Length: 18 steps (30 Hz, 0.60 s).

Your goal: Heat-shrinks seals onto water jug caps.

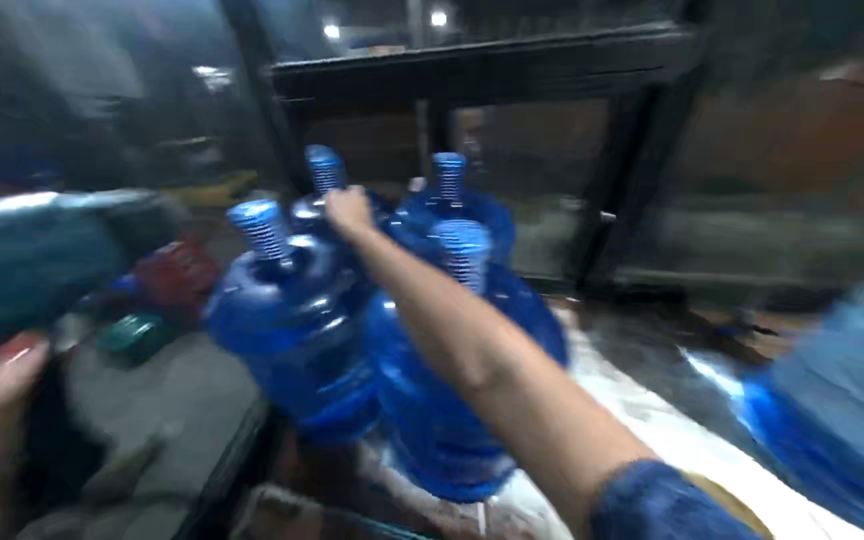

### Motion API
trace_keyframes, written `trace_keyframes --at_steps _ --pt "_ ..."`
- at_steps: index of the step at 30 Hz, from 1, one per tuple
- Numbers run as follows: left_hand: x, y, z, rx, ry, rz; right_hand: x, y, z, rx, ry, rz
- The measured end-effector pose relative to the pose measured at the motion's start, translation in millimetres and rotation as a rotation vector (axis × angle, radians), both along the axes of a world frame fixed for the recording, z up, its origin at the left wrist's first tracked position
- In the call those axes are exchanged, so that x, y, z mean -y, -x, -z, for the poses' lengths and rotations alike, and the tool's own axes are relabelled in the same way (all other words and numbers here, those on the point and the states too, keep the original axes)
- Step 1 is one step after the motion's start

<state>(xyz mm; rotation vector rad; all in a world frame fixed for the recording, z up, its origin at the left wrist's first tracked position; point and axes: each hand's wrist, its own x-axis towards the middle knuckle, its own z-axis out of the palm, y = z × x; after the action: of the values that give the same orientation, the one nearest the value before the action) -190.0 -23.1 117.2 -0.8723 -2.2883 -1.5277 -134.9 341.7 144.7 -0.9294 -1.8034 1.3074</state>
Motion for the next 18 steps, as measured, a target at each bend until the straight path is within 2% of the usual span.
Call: trace_keyframes --at_steps 2,3,5,8,12,18 --pt "-17 26 0 -0.191 -0.107 -0.201 -14 19 2 0.09 -0.026 -0.043" --pt "-25 45 -1 -0.247 -0.152 -0.196 -24 30 5 0.131 -0.057 -0.045" --pt "-48 41 -26 -0.132 -0.251 -0.11 -39 49 8 0.207 -0.116 -0.02" --pt "-82 40 -60 -0.2 -0.325 0.027 -56 66 1 0.249 -0.193 0.086" --pt "-122 61 -87 -0.045 -0.235 0.119 -91 95 1 0.261 -0.216 0.164" --pt "-189 108 -108 0.069 -0.075 0.224 -139 121 26 0.182 -0.262 0.01"
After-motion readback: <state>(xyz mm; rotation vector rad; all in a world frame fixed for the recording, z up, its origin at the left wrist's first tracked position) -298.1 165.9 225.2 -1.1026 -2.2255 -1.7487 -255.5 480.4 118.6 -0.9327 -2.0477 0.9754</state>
